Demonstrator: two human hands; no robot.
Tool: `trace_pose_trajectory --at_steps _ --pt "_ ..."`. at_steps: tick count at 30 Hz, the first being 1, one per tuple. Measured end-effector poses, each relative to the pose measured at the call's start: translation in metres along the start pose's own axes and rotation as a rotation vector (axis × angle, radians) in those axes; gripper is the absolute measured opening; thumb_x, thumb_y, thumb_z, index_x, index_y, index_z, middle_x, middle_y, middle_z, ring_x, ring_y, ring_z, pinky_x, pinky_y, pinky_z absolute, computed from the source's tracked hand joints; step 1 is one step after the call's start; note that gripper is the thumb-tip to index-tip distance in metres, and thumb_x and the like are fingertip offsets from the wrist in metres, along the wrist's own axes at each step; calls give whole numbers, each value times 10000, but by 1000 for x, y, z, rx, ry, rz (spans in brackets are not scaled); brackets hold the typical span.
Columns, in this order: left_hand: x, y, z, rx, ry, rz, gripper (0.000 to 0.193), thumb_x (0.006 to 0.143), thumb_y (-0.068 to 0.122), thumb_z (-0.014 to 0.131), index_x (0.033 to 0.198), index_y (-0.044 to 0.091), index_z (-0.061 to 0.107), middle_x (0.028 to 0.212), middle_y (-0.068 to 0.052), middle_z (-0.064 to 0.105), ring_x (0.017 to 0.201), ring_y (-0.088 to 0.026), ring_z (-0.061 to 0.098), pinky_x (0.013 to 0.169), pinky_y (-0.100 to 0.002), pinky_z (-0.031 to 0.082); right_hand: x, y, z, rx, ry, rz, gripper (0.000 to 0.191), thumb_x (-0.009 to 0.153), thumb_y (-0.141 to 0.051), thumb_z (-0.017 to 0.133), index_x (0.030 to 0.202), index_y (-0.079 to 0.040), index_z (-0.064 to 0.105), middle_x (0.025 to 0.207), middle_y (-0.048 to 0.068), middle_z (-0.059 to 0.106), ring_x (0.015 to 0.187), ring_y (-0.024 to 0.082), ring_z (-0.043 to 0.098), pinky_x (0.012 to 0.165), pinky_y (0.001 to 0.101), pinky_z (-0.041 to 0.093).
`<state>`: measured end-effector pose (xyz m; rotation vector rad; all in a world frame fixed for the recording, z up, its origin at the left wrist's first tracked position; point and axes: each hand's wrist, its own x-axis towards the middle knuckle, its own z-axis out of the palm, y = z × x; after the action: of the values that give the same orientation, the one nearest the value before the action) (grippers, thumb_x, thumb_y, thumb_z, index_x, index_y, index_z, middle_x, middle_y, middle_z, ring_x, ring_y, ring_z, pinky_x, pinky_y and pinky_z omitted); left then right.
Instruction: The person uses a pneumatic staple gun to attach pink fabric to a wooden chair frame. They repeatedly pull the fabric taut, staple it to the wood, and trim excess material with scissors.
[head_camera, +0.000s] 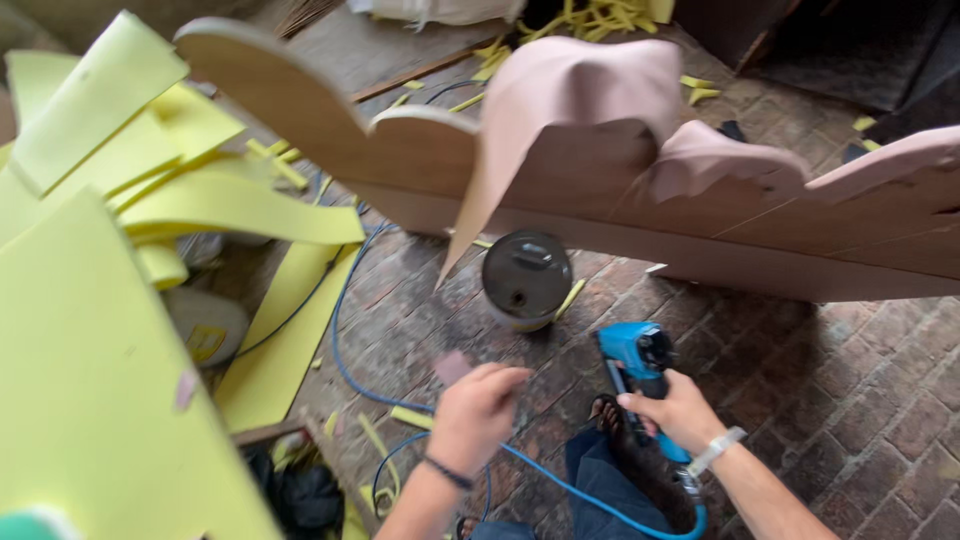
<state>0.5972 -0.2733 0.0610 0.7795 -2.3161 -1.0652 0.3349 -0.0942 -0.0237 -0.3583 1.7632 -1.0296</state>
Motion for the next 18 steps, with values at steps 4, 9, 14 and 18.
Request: trace_pose_trajectory --at_steps 4,9,14,18 --pt "149 44 117 -89 -67 51 171 927 207 677 1054 138 769 904 -127 724 846 -330 723 737 -414 573 30 5 -103 -199 153 -129 286 864 -161 832 813 57 656 610 113 604 520 171 570 507 345 476" --pt "281 8 216 -169 133 -265 280 980 376 643 981 130 775 832 -109 765 757 -262 739 697 -405 561 54 -19 -131 -569 376 -772 592 658 -226 848 1167 -3 644 823 140 757 707 218 750 659 329 595" --pt "312 -55 282 -465 219 -365 308 936 318 717 1062 37 732 948 -126 785 850 -228 763 697 -375 577 98 -52 -114 -567 403 -942 740 643 -212 871 1301 -4 605 796 142 747 678 236 763 631 338 603" --pt "304 -102 320 -867 24 -408 319 1000 264 652 1155 -14 666 1047 -129 753 912 -245 752 722 -387 595 130 -54 -91 -506 498 -963 695 708 -187 840 1337 -10 600 825 119 746 697 208 761 636 326 603"
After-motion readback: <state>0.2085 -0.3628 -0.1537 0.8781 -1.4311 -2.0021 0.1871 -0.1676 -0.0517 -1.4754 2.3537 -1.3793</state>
